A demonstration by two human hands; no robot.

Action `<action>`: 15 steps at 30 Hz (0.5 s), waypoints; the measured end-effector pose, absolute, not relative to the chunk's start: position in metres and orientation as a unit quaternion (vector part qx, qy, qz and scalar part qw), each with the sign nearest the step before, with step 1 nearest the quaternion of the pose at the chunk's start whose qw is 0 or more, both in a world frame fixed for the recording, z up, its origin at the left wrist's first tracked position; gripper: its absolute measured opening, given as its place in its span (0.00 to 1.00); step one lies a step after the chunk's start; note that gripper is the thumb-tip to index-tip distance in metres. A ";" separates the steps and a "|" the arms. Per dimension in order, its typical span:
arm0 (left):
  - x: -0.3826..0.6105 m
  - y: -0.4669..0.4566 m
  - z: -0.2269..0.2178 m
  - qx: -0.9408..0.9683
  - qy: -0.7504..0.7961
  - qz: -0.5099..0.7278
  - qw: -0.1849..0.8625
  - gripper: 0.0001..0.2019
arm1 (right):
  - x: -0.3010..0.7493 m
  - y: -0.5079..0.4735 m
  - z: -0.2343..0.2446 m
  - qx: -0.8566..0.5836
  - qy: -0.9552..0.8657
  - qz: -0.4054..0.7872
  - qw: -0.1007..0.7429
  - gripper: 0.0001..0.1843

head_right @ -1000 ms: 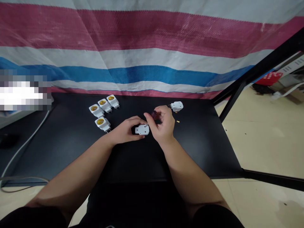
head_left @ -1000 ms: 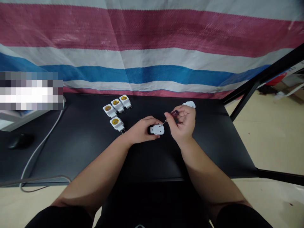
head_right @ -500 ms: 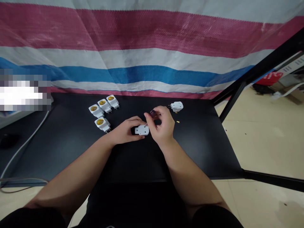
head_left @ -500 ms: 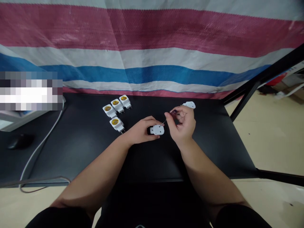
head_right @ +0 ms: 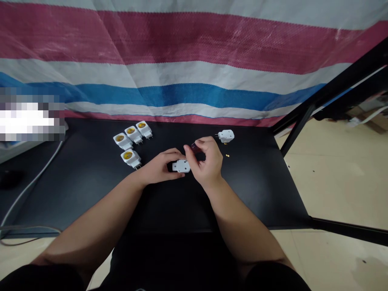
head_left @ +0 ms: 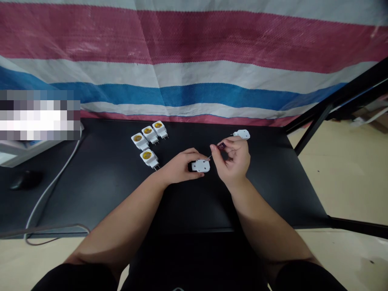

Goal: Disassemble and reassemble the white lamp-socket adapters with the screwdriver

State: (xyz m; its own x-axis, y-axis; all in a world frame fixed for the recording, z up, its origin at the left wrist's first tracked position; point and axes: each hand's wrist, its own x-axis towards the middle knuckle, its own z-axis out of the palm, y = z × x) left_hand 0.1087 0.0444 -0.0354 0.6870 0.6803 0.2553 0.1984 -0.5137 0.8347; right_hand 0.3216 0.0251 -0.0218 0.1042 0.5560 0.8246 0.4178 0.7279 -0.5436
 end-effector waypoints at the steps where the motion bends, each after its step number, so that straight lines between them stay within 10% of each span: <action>1: 0.109 0.044 -0.036 0.820 0.267 0.291 0.414 0.25 | 0.321 0.025 -0.021 -0.364 -0.667 0.062 0.648 0.15; 15: 0.109 0.044 -0.033 0.823 0.271 0.287 0.408 0.23 | 0.316 0.024 -0.005 -0.246 -0.550 0.527 0.599 0.18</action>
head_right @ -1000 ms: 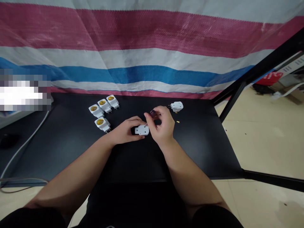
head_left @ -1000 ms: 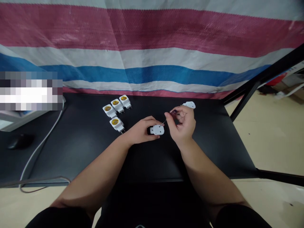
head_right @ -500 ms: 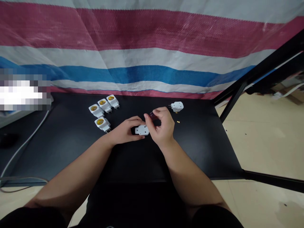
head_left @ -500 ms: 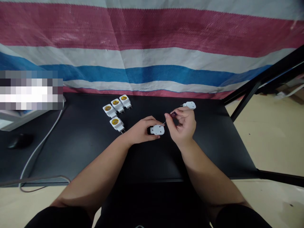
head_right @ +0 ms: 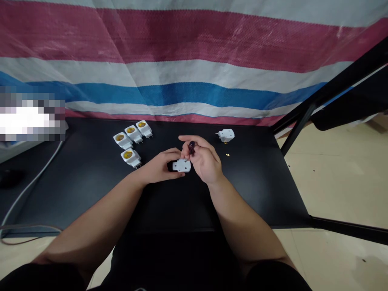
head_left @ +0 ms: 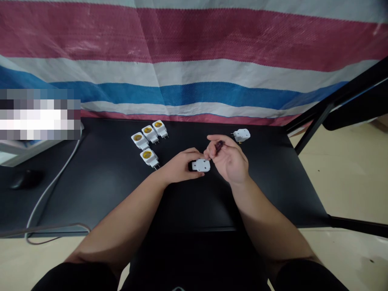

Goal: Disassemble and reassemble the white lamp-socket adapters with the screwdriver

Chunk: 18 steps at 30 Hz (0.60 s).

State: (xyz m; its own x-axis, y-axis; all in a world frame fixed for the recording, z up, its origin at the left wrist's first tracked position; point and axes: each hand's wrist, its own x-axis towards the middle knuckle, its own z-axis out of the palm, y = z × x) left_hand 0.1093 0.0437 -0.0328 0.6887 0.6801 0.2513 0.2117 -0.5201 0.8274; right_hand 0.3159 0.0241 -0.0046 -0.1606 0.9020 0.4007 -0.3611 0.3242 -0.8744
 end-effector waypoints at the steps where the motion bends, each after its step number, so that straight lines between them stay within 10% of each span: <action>1: 0.109 0.044 -0.033 0.824 0.269 0.286 0.408 0.23 | 0.314 0.024 -0.004 -0.227 -0.539 0.547 0.599 0.16; 18: 0.111 0.043 -0.032 0.823 0.267 0.268 0.423 0.20 | 0.308 0.026 -0.006 -0.208 -0.555 0.542 0.596 0.21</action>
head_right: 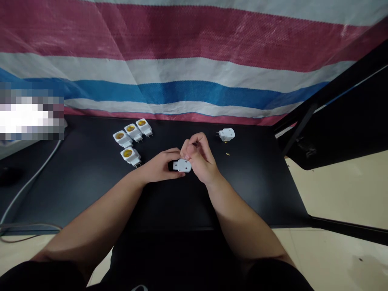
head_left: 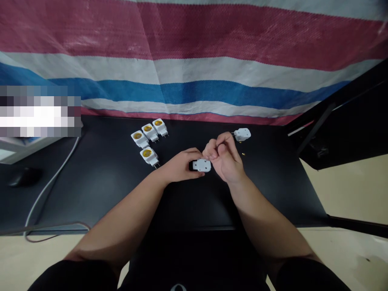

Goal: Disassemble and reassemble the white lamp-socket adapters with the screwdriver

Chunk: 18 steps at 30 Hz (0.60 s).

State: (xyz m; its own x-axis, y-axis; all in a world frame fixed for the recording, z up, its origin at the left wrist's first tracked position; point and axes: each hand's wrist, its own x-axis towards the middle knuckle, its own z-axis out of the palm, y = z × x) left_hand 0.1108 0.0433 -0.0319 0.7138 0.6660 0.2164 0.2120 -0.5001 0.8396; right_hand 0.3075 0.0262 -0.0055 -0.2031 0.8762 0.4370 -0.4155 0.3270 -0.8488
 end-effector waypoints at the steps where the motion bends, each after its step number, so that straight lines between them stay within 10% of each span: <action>1: 0.111 0.043 -0.032 0.824 0.266 0.270 0.421 0.19 | 0.308 0.026 -0.006 -0.214 -0.557 0.536 0.597 0.22; 18: 0.111 0.043 -0.030 0.824 0.267 0.267 0.423 0.18 | 0.311 0.024 -0.002 -0.220 -0.554 0.561 0.574 0.22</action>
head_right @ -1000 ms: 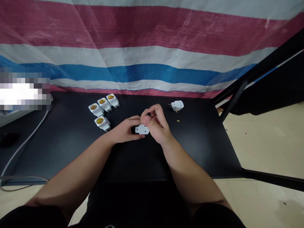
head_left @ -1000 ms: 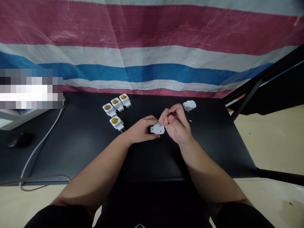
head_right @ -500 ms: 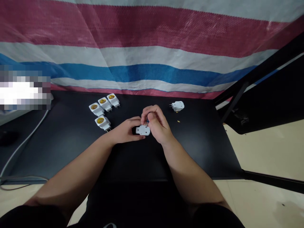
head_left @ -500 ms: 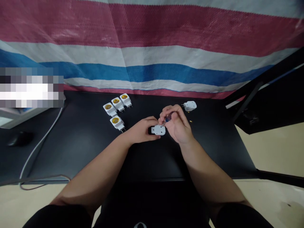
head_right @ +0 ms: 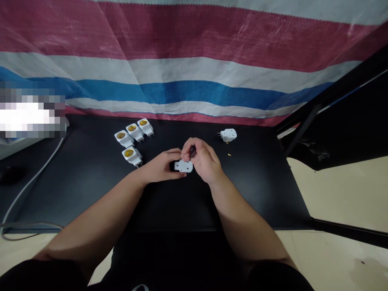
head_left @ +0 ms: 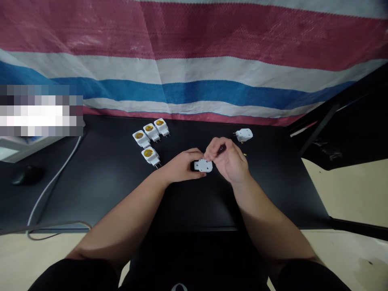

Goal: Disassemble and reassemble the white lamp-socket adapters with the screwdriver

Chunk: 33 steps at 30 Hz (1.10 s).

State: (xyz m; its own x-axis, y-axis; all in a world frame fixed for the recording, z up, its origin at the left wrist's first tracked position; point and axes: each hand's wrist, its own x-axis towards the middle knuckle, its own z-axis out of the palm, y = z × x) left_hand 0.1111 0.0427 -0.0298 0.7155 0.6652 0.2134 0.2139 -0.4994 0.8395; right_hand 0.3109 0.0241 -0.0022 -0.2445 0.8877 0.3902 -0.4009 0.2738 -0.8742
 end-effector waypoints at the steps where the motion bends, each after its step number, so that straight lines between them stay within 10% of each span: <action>1: 0.111 0.043 -0.030 0.824 0.268 0.263 0.424 0.17 | 0.311 0.024 -0.002 -0.220 -0.551 0.570 0.569 0.23; 33: 0.112 0.042 -0.028 0.825 0.271 0.267 0.418 0.23 | 0.314 0.016 0.017 -0.266 -0.475 0.586 0.600 0.28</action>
